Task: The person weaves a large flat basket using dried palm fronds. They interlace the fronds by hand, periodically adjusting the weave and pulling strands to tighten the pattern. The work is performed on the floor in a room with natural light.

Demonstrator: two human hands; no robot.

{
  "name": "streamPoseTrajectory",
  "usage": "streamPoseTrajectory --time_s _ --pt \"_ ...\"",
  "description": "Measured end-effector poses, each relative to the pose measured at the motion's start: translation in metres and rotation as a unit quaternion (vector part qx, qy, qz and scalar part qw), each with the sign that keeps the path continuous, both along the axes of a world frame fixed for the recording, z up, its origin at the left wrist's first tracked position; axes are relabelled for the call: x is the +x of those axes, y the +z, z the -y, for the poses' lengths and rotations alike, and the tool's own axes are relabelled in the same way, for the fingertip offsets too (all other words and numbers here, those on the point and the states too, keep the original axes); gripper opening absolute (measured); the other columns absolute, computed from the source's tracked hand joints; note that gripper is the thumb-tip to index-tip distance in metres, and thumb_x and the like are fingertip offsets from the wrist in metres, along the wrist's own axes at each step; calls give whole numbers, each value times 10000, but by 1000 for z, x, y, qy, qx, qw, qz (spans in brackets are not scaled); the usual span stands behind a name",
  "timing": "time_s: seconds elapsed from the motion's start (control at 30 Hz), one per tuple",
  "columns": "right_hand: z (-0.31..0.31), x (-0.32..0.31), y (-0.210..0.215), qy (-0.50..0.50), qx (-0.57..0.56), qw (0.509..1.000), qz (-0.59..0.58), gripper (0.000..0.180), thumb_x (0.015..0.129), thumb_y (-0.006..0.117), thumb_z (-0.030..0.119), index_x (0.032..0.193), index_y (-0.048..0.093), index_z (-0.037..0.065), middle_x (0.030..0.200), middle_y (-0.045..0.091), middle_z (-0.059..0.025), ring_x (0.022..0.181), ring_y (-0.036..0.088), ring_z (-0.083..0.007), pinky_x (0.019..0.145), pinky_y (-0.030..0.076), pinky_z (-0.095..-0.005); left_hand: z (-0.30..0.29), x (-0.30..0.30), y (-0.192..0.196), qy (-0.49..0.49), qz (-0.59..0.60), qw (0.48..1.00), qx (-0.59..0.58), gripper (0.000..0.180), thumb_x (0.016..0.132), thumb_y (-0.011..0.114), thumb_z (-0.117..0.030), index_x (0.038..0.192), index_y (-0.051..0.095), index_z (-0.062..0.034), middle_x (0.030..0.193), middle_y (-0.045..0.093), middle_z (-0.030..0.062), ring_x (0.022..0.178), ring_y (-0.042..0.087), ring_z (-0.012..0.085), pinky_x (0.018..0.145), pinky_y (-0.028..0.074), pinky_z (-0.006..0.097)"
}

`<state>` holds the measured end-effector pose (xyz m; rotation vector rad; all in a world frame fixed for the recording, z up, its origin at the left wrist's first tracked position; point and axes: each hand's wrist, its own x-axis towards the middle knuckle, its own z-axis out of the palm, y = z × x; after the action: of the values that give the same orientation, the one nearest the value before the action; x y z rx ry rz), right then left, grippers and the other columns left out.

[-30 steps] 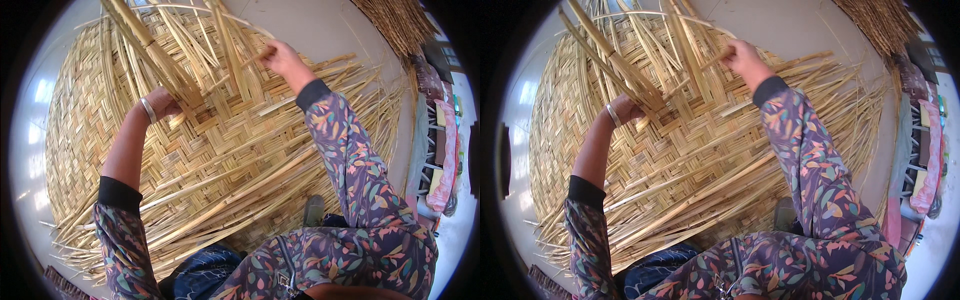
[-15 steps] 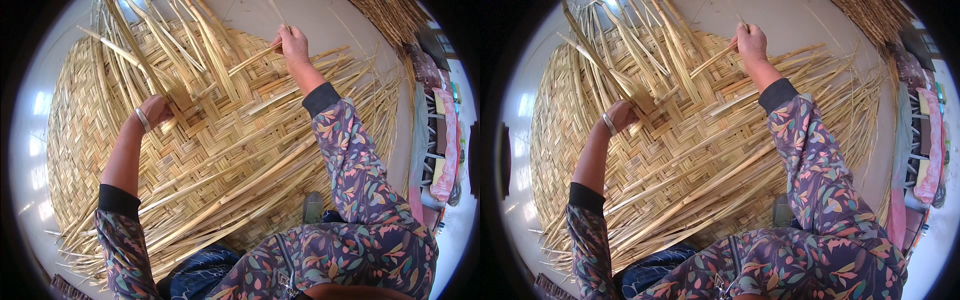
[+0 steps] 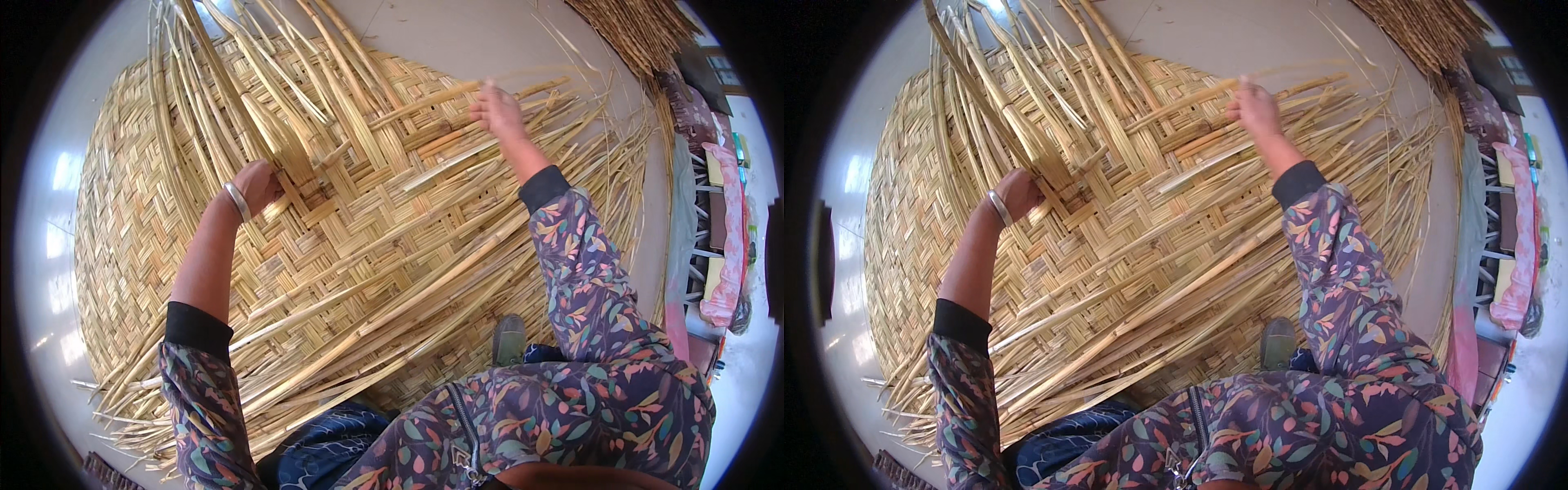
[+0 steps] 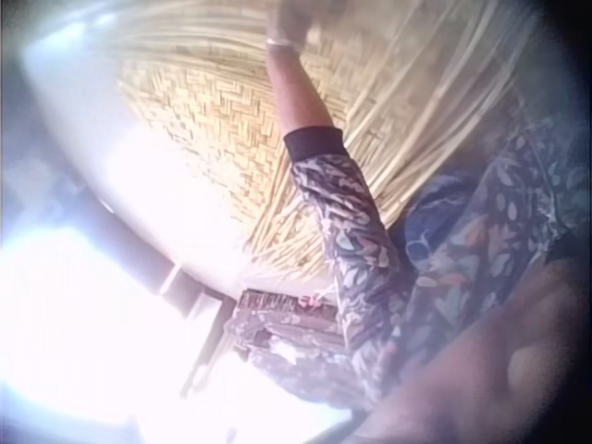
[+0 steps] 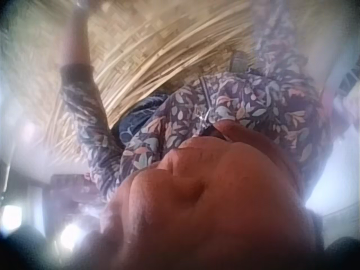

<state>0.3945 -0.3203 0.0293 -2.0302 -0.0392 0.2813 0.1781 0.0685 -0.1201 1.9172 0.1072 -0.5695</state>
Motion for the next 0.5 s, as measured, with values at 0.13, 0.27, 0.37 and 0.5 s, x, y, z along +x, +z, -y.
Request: streamPoseTrajectory --time_s 0.13,0.27,0.37,0.5 --pt "-62 -36 20 331 -286 853 286 364 868 509 374 963 579 29 934 634 -79 864 594 -225 767 469 -362 32 3 87 -89 -1 979 185 263 916 367 -75 1040 558 57 888 592 78 771 573 162 717 482 312" --pt "-101 -37 -23 425 -318 703 473 392 846 532 420 973 619 59 975 620 -87 964 561 -279 848 432 -399 9 -6 25 60 -18 997 -53 251 916 370 -108 1016 559 23 855 586 75 730 570 172 671 479 312" --pt "-122 -40 -3 505 -435 669 329 341 823 563 404 898 628 78 908 616 -91 931 564 -299 809 435 -417 -6 -15 -2 109 18 990 -85 241 917 367 -130 996 560 -9 838 580 77 722 565 175 657 475 305" --pt "-122 -23 -1 528 -423 692 251 306 798 589 393 906 608 107 890 613 -103 901 571 -311 766 448 -433 29 -10 48 460 -122 840 -262 227 918 403 -146 1018 559 -14 867 594 93 780 576 181 720 482 310"
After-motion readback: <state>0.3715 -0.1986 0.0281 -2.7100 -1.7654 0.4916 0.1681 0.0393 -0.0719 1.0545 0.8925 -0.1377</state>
